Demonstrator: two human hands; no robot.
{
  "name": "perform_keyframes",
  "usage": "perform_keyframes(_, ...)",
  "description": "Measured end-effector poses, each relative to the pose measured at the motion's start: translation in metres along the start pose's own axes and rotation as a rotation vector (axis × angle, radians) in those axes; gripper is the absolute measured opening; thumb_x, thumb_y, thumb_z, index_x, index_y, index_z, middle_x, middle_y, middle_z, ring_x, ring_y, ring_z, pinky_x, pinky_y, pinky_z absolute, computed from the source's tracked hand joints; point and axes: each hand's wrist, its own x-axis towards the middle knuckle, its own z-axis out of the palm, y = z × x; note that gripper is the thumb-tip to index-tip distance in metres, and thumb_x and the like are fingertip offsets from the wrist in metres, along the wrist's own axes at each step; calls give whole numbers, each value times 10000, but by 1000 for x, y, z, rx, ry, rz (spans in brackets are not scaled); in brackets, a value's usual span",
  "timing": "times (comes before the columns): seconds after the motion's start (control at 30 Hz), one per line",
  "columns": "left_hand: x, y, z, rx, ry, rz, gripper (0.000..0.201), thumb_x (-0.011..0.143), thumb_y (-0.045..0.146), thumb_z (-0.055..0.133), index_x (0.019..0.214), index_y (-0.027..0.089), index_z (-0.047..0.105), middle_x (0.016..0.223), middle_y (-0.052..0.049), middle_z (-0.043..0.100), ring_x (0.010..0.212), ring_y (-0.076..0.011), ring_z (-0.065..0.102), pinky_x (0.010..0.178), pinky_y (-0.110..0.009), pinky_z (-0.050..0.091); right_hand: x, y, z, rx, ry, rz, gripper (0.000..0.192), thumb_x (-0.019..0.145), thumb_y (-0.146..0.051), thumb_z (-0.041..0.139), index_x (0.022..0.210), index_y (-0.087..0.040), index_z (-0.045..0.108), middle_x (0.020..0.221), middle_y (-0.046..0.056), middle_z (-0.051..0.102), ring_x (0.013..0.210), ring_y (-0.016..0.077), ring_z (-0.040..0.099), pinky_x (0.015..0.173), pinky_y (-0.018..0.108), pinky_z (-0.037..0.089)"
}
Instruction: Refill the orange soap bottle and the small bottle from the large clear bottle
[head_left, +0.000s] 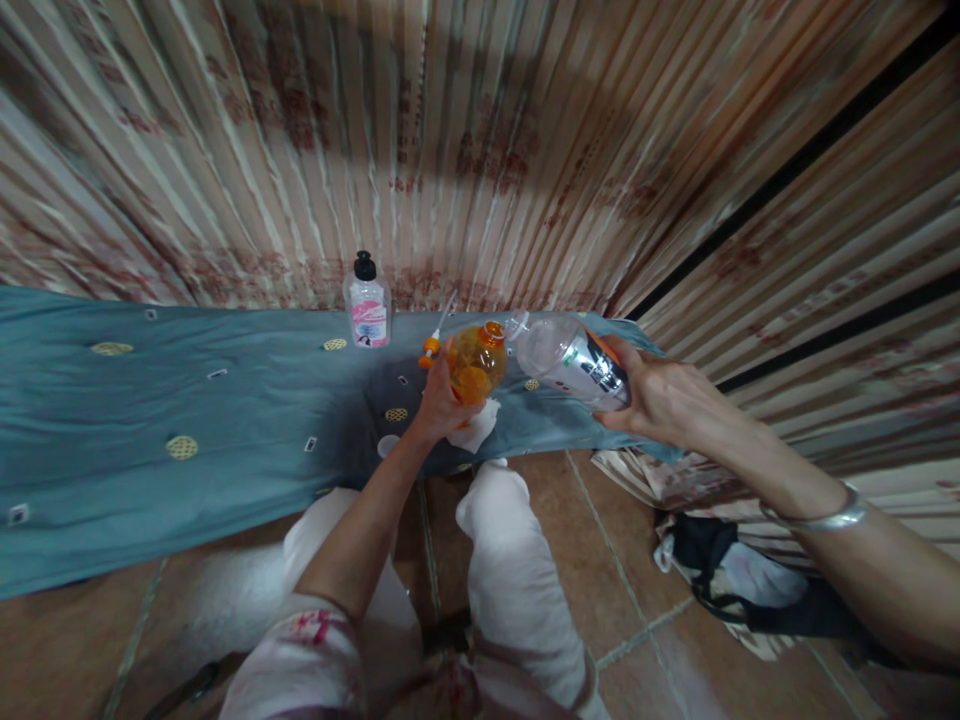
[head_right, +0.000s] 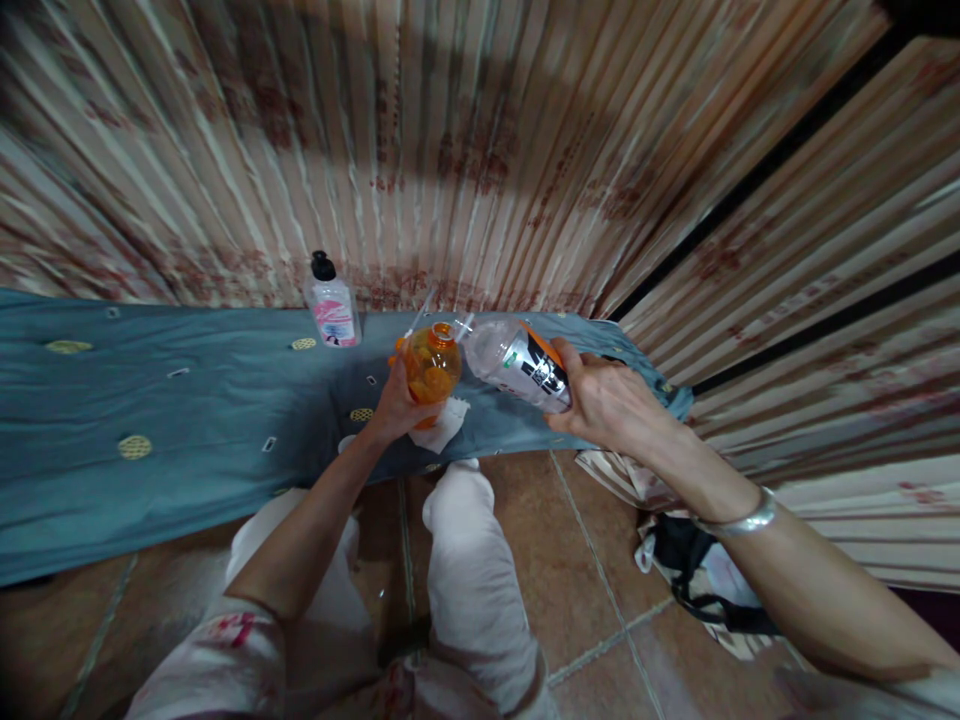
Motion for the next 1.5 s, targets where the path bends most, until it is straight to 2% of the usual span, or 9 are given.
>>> perform_keyframes(0.23,0,-3,-4,-19,-38,-12,1301,679,317,992,1764,227,281,1719,-238,521,1586,-457,552,1366,-652,408,0,-1,2,-1,19,-12,969,909,-541,674,1705,-72,383,1051,154,841,851,345,783,674,357,457)
perform_keyframes(0.43,0,-5,-4,10,-41,1,1300,688,318,1007,1754,225,268,1701,-245,537,1586,-453,557,1354,-643,423,0,-1,7,-26,38,7,944,904,-541,688,1673,-70,410,1061,161,840,879,350,786,683,352,463)
perform_keyframes(0.53,-1,-4,-4,20,-36,0,1289,688,324,1007,1748,230,279,1691,-235,549,1581,-446,565,1353,-632,428,0,-3,5,-26,17,18,923,902,-546,689,1658,-81,435,1038,154,836,868,350,782,679,351,455)
perform_keyframes(0.73,0,-1,-3,7,-33,-16,1326,676,325,981,1773,193,249,1700,-269,527,1576,-475,561,1354,-688,410,0,-4,-4,20,-31,6,899,900,-506,674,1659,-83,441,1059,165,831,852,347,768,678,354,442)
perform_keyframes(1.0,0,-2,-2,1,-34,-16,1332,673,302,996,1772,207,251,1676,-242,560,1585,-458,558,1368,-631,412,0,-4,-1,14,-37,35,923,901,-526,661,1676,-83,423,1085,174,838,896,361,780,702,365,460)
perform_keyframes(1.17,1,-1,-3,-8,-34,-12,1295,682,308,998,1758,239,281,1737,-229,510,1601,-450,545,1382,-628,394,0,-1,0,-1,-3,5,934,911,-540,667,1684,-83,409,1034,154,841,870,352,782,688,356,455)
perform_keyframes(1.5,0,-3,-2,-17,-40,-8,1301,694,336,970,1766,186,249,1708,-272,523,1589,-458,552,1370,-667,395,0,-1,1,-13,4,7,922,908,-535,668,1667,-74,418,1022,155,837,841,341,778,669,344,424)
